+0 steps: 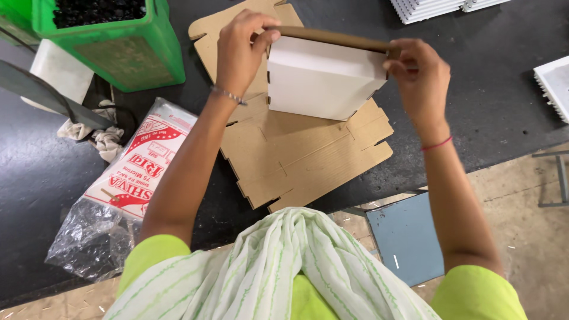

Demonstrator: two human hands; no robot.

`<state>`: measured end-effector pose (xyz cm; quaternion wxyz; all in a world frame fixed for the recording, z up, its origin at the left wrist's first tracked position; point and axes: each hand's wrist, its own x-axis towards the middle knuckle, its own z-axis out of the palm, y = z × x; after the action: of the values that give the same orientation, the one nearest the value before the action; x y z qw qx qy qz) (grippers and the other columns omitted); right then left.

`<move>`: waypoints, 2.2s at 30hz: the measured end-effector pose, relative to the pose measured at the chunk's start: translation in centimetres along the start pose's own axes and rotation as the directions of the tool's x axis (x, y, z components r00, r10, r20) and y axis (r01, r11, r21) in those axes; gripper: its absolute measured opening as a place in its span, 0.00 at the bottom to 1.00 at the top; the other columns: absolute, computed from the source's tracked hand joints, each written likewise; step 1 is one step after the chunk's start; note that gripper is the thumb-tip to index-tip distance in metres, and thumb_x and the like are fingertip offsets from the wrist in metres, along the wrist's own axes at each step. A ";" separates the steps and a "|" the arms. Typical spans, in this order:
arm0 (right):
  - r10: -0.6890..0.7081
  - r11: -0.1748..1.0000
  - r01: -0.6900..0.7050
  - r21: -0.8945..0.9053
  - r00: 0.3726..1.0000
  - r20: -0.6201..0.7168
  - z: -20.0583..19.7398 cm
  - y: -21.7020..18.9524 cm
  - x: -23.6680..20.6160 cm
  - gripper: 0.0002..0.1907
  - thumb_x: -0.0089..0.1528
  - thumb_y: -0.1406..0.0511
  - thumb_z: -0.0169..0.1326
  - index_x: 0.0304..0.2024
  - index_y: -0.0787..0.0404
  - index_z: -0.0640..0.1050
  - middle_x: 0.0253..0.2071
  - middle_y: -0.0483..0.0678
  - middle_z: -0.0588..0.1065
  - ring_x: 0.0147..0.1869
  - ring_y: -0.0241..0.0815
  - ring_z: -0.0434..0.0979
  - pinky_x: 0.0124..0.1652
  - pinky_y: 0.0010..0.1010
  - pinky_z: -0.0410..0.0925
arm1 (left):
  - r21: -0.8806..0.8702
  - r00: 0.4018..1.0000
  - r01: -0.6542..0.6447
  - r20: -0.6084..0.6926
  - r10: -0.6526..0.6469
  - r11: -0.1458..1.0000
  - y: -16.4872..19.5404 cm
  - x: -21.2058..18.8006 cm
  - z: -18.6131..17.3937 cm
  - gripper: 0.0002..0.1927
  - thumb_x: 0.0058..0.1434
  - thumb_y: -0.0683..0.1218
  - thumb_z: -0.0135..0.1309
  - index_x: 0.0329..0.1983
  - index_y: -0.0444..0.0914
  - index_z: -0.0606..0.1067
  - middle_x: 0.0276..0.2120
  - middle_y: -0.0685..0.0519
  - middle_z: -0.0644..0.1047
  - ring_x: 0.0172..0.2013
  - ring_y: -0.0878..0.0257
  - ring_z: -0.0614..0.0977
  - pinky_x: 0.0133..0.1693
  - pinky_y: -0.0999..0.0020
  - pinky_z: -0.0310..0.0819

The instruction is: The person folds flat white cardboard boxes into shape and places bubble-wrapped LED panel lights inside them. They close each box, stack the finished boxes on the table, and insert white cardboard inserts into an open shipping carton.

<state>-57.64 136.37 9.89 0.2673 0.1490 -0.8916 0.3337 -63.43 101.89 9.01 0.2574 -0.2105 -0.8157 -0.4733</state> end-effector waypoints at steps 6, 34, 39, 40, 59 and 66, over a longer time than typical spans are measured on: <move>-0.232 0.904 0.187 -0.384 0.970 -0.075 1.9 -0.5 -4.4 0.13 0.69 0.67 0.62 0.56 0.58 0.83 0.68 0.48 0.73 0.76 0.54 0.64 0.69 0.46 0.61 | 0.267 0.952 -0.304 0.046 0.303 0.914 0.5 -4.2 -1.2 0.07 0.69 0.43 0.61 0.49 0.39 0.83 0.60 0.51 0.78 0.57 0.47 0.76 0.56 0.57 0.74; -0.087 0.991 0.084 0.102 0.996 0.027 1.0 1.2 -2.8 0.12 0.72 0.63 0.63 0.52 0.63 0.78 0.62 0.51 0.77 0.60 0.50 0.80 0.51 0.39 0.73 | -0.201 0.781 0.444 -0.391 -0.487 0.873 -10.3 -14.8 9.8 0.08 0.59 0.39 0.63 0.42 0.37 0.81 0.32 0.51 0.84 0.32 0.64 0.86 0.37 0.70 0.79; -0.104 0.979 0.098 0.179 0.994 0.022 0.9 1.7 -2.6 0.11 0.71 0.65 0.62 0.52 0.63 0.77 0.62 0.51 0.76 0.59 0.49 0.81 0.49 0.35 0.75 | -0.034 0.824 0.383 -0.440 -0.358 0.923 -10.1 -14.6 11.1 0.05 0.62 0.38 0.62 0.41 0.36 0.81 0.32 0.48 0.84 0.31 0.63 0.85 0.36 0.68 0.78; -0.108 0.975 0.103 0.195 0.994 0.016 0.9 1.9 -2.6 0.11 0.71 0.66 0.62 0.52 0.64 0.77 0.62 0.51 0.76 0.59 0.48 0.82 0.49 0.34 0.76 | -0.014 0.824 0.404 -0.428 -0.371 0.914 -10.0 -14.6 11.2 0.04 0.64 0.38 0.61 0.42 0.36 0.81 0.32 0.48 0.84 0.31 0.63 0.85 0.35 0.68 0.78; -0.114 0.967 0.098 0.236 0.992 0.054 0.9 2.4 -2.7 0.11 0.73 0.66 0.60 0.54 0.64 0.77 0.64 0.52 0.75 0.57 0.42 0.83 0.45 0.30 0.77 | -0.116 0.764 0.440 -0.473 -0.439 0.890 -9.2 -14.7 12.4 0.04 0.69 0.41 0.57 0.43 0.36 0.79 0.28 0.53 0.83 0.28 0.69 0.81 0.34 0.73 0.76; -0.089 0.970 0.072 0.234 0.994 0.062 0.9 2.5 -2.9 0.12 0.73 0.64 0.61 0.54 0.65 0.76 0.63 0.51 0.75 0.51 0.40 0.84 0.43 0.30 0.77 | -0.334 0.778 0.392 -0.377 -0.503 0.857 -9.3 -14.6 11.9 0.14 0.66 0.35 0.53 0.52 0.38 0.80 0.35 0.56 0.83 0.33 0.71 0.82 0.34 0.74 0.80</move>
<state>-56.75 137.84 6.41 0.2291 0.2271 -0.8489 0.4186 -60.11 106.66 -11.21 0.2918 0.0777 -0.6972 -0.6501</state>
